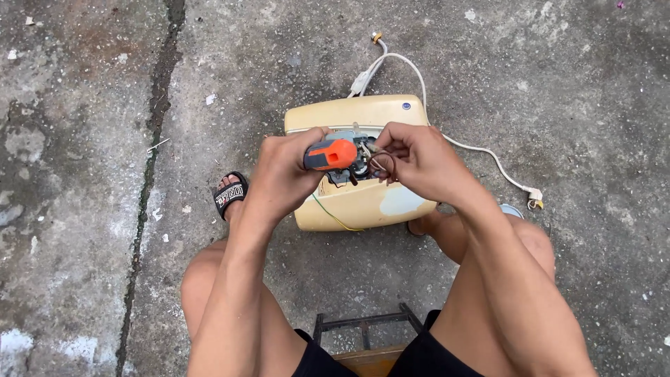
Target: Disassembling a small appliance by removing screws and internal wiring using a screwdriver.
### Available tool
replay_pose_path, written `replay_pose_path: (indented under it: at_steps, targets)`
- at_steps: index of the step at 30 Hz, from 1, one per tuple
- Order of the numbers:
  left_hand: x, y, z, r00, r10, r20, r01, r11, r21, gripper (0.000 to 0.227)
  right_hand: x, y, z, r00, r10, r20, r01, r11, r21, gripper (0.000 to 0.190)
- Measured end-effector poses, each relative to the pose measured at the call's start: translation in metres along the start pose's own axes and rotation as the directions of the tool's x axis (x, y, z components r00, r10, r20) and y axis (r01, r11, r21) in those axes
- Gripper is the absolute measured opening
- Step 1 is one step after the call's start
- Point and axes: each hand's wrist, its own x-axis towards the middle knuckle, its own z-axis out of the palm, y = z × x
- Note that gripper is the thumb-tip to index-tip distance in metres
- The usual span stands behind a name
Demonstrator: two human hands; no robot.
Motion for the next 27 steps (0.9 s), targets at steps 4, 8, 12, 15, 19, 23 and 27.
replay_pose_path:
  at_steps: [4,8,12,15,19,23,27]
  targets:
    - [0.003,0.005,-0.028,0.993,-0.061,-0.100,0.044,0.986,-0.162,0.024,-0.003,0.016,-0.012,0.987,-0.046,-0.154,0.071,0.985,0.160,0.009]
    - [-0.008,-0.031,-0.044,0.963,-0.190,-0.188,0.168,0.977,-0.128,0.038,-0.011,0.019,-0.049,0.979,0.061,-0.195,-0.014,0.973,0.232,0.011]
    - [-0.015,-0.070,-0.032,0.902,-0.334,-0.273,0.110,0.789,-0.604,0.051,-0.011,0.021,-0.048,0.942,0.109,-0.319,0.032,0.913,0.407,0.018]
    - [-0.018,-0.056,-0.027,0.907,-0.345,-0.243,0.099,0.734,-0.672,0.052,-0.020,0.013,-0.057,0.921,0.091,-0.380,0.079,0.909,0.408,0.028]
    - [-0.015,-0.051,-0.020,0.922,-0.338,-0.187,0.114,0.700,-0.705,0.046,-0.069,0.033,-0.117,0.871,0.062,-0.488,0.179,0.884,0.432,0.040]
    - [-0.013,-0.058,-0.006,0.903,-0.402,-0.154,0.210,0.723,-0.658,0.048,-0.159,0.126,-0.133,0.685,0.335,-0.647,0.011,0.883,0.470,0.035]
    - [-0.010,-0.066,0.014,0.900,-0.425,-0.097,0.284,0.740,-0.609,0.047,-0.270,0.331,-0.098,0.396,0.684,-0.612,-0.201,0.715,0.669,0.025]
